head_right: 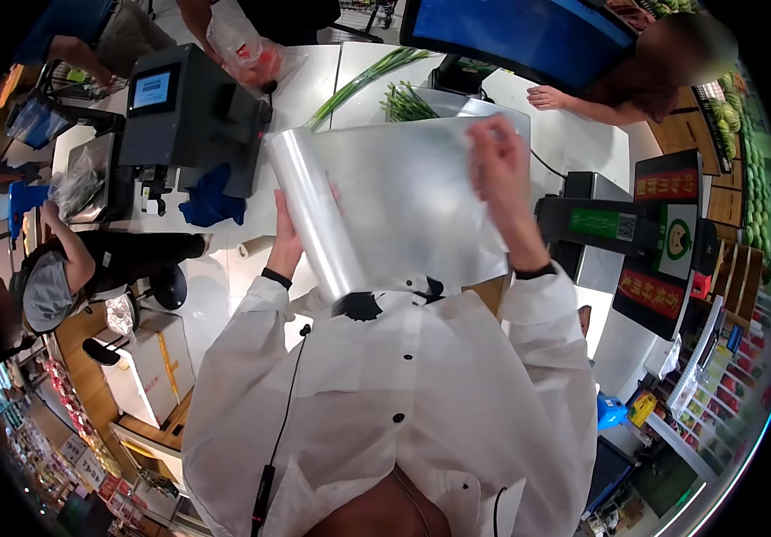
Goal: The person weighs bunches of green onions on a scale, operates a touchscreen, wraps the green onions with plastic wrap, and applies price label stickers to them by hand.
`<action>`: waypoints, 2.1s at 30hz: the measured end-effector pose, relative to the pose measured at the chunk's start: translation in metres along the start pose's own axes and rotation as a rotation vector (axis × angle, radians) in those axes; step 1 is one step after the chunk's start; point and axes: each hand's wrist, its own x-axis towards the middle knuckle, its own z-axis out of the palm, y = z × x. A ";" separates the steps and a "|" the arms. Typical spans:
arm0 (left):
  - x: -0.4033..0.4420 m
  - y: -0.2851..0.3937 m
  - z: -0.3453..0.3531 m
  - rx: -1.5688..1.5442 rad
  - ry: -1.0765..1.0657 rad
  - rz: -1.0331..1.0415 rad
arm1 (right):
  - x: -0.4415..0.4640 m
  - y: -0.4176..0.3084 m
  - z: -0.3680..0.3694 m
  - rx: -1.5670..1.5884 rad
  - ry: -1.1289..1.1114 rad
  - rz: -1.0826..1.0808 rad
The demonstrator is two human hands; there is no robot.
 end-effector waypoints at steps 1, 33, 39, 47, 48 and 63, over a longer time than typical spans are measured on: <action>-0.005 0.001 -0.002 -0.012 -0.003 -0.030 | 0.004 -0.002 -0.022 -0.038 0.025 -0.065; -0.027 0.058 -0.008 0.329 0.007 -0.083 | -0.101 0.012 -0.287 -0.107 0.809 -0.016; -0.020 0.086 0.019 1.206 0.504 0.462 | -0.184 0.002 -0.326 -0.186 0.709 -0.050; 0.011 0.042 -0.051 1.536 0.649 0.963 | -0.163 -0.044 -0.194 -0.571 0.197 0.137; 0.007 0.037 -0.047 1.564 0.643 0.896 | -0.151 -0.056 -0.174 -0.531 0.031 0.123; -0.012 -0.058 0.044 0.675 0.271 -0.284 | -0.056 -0.017 -0.053 -0.893 -0.579 -0.351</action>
